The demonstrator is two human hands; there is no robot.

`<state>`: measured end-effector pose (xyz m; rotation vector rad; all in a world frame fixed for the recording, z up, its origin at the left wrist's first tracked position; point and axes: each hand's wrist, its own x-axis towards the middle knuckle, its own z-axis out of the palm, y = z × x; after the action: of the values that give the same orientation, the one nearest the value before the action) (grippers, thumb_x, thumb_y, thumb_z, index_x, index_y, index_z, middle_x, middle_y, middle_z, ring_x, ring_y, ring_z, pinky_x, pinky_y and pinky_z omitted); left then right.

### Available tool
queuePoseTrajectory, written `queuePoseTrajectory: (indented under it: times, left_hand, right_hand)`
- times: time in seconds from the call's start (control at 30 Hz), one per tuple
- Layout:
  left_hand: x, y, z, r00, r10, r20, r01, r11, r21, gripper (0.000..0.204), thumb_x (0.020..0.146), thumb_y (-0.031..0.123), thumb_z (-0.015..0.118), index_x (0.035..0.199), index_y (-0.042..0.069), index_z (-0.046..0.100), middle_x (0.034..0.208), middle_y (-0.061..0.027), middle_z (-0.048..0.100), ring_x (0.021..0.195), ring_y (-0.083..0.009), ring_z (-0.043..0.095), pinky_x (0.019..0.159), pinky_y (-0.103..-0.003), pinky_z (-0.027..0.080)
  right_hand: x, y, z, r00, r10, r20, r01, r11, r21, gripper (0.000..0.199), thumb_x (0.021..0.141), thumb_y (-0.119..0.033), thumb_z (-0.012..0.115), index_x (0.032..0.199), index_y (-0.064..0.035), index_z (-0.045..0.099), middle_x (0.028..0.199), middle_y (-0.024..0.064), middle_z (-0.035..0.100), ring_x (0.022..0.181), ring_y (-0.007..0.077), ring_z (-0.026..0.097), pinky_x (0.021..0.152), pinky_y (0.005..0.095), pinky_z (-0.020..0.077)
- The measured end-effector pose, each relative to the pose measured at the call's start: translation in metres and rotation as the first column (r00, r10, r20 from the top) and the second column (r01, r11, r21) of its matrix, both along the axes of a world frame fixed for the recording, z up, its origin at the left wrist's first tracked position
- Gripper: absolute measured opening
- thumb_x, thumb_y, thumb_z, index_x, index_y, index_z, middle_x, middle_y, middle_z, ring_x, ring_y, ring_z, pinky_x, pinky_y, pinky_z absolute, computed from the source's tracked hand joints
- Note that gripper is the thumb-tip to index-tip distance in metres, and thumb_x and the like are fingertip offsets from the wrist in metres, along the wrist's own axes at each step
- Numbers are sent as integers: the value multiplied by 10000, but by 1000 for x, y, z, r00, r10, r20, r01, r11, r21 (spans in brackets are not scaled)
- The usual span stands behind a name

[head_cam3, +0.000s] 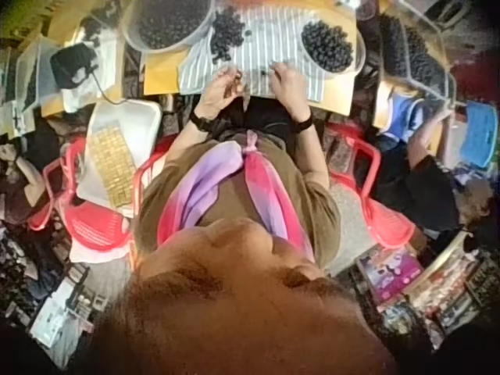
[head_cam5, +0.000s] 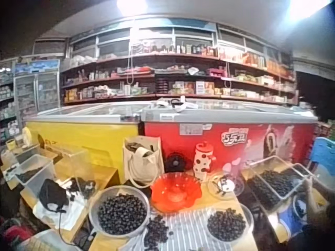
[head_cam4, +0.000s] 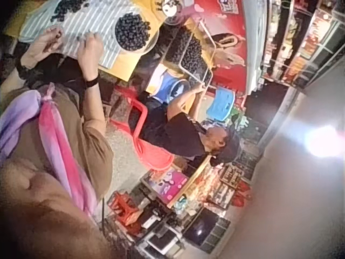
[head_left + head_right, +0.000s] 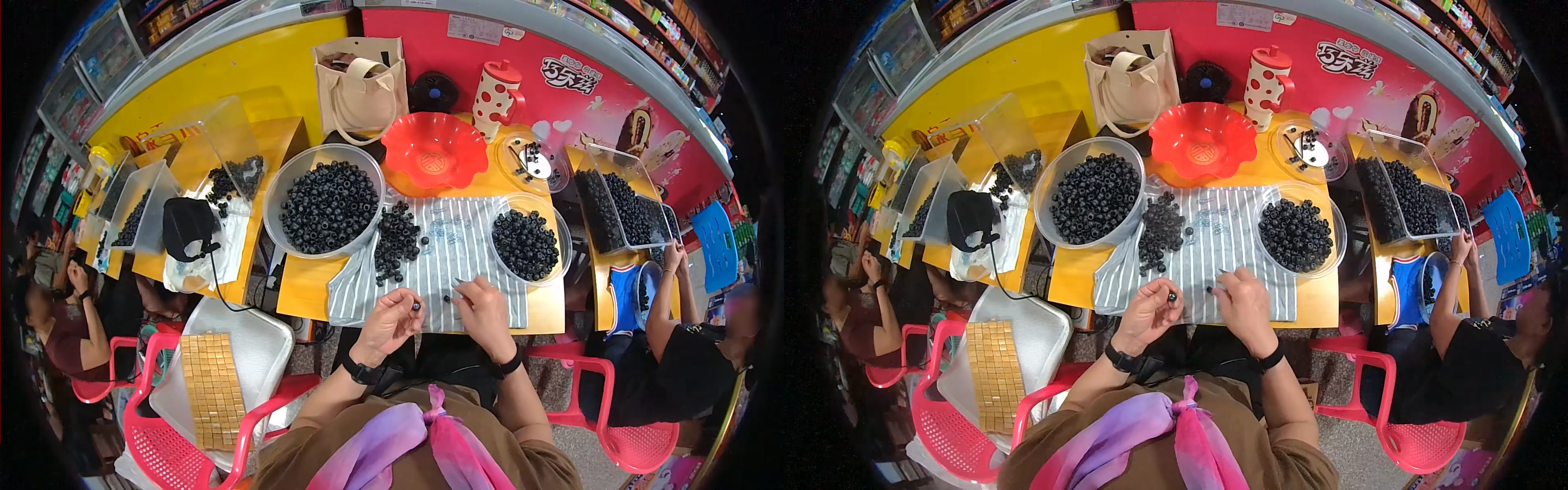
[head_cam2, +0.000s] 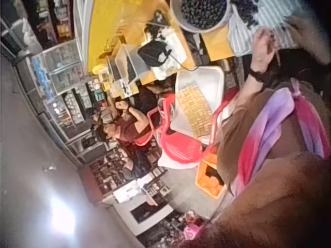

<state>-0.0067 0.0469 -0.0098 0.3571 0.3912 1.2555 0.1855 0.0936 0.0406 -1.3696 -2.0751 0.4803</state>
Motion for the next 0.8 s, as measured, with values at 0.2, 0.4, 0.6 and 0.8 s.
queuePoseTrajectory:
  times: [0.2,0.4,0.6,0.8]
  left_hand:
    - [2,3,-2,1000,26,-8,-26,999,-44,217,928,220,602,977,8,608,790,-78,638,609,-117,598,514,-209,462]
    - [1,0,0,998,-7,-57,6,1000,-22,225,919,223,616,975,5,607,773,-70,640,594,-114,601,502,-203,460]
    - [2,2,-5,995,14,-100,-15,1000,-16,192,906,201,635,976,24,611,768,-64,658,609,-125,627,480,-196,465]
    - [2,1,-5,998,-16,-67,14,1000,-25,183,899,186,643,979,23,616,778,-65,661,615,-128,630,494,-198,477]
  right_hand:
    - [-13,2,-14,985,103,141,-113,991,69,83,742,-52,670,815,-27,640,752,175,551,697,389,565,604,454,451]
    - [-15,-8,-6,808,-7,-590,-258,895,-364,71,802,0,667,864,1,632,768,69,625,704,160,622,631,281,486]
    - [-32,-24,-1,504,-189,-843,-453,773,-444,62,847,-21,645,906,-9,630,798,6,627,734,72,589,661,212,458]
    - [-34,-26,-10,438,-212,-873,-460,782,-421,35,852,-2,629,886,-9,629,819,13,628,752,75,585,701,220,457]
